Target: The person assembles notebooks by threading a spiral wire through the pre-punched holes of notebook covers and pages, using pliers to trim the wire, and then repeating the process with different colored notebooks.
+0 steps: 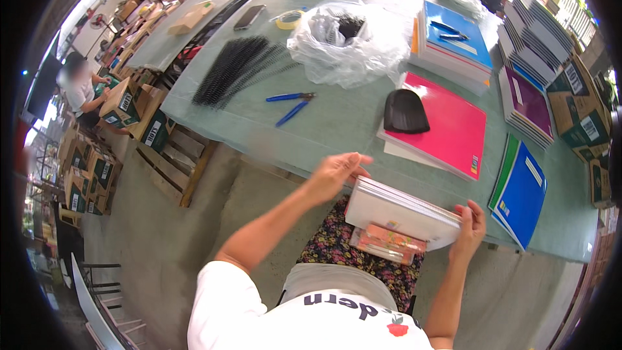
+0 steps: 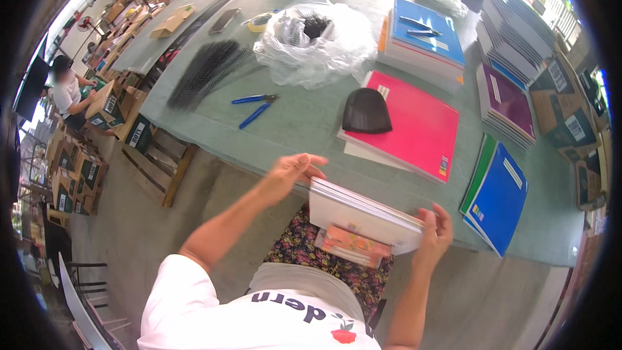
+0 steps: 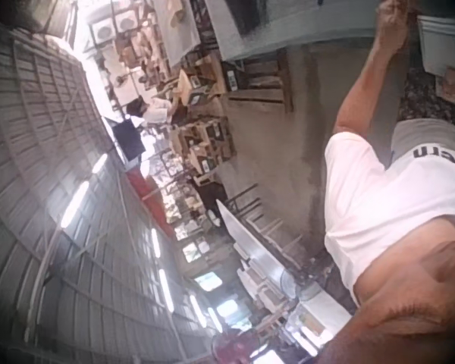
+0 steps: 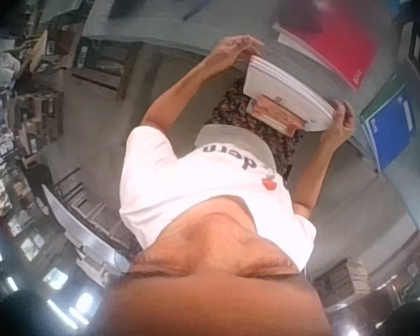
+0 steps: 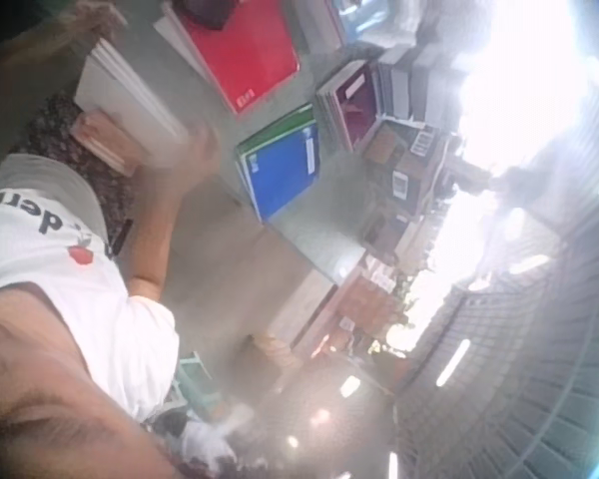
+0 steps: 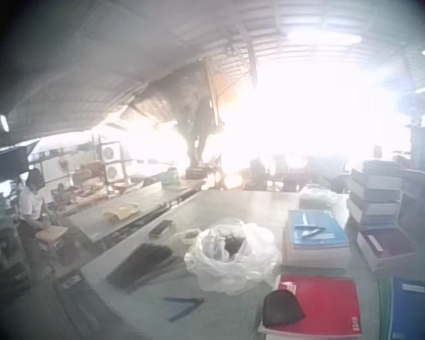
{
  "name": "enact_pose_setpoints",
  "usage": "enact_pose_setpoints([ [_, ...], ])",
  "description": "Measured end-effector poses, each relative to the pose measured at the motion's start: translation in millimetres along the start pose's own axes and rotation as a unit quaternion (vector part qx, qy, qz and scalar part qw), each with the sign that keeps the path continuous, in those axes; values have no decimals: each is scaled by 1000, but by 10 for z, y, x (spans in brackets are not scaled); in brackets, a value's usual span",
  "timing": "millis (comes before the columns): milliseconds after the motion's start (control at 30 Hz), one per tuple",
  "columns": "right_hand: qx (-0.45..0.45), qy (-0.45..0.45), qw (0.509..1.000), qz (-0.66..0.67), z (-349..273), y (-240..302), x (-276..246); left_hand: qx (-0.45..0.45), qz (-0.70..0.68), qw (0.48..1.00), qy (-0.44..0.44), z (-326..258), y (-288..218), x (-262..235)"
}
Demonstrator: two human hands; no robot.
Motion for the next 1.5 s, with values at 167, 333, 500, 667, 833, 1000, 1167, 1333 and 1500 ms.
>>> enact_pose_setpoints([
  [167, -31, -5, 999, 16, 46, -80, 82, 73, 513, 808, -281, 653, -46, -2171],
  [333, -79, -55, 995, -9, -12, -63, 125, -43, 751, 603, -266, 675, 659, -3149],
  [500, -173, -56, 959, -219, 38, 55, 105, 36, 734, 594, -327, 652, 390, -2788],
  [667, -314, 232, 868, -306, -122, 665, 977, 31, 626, 698, -347, 540, 208, -2867],
  [833, -376, 318, 776, -395, -475, 434, 1613, -79, 677, 692, -238, 482, 352, -2632],
  [1000, -252, 387, 808, -367, -353, 90, 1516, 42, 613, 724, -312, 373, 435, -2557],
  [1167, -336, 389, 797, -317, -417, 75, 1409, 78, 637, 693, -328, 345, 286, -2335],
  [1333, -486, 348, 739, -311, -619, 167, 1279, 33, 624, 744, -237, 348, 358, -2084],
  [1500, -505, 381, 723, -279, -901, 177, 1284, 74, 613, 754, -223, 303, 668, -2557],
])
Point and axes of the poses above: each hand's wrist, its own z-axis towards the middle knuckle, its own x-axis out of the palm, y = z × x, the point moved 4 cm from there along z, towards the middle knuckle, and after that the axes turned 11 degrees about z, right-handed, at the moved point
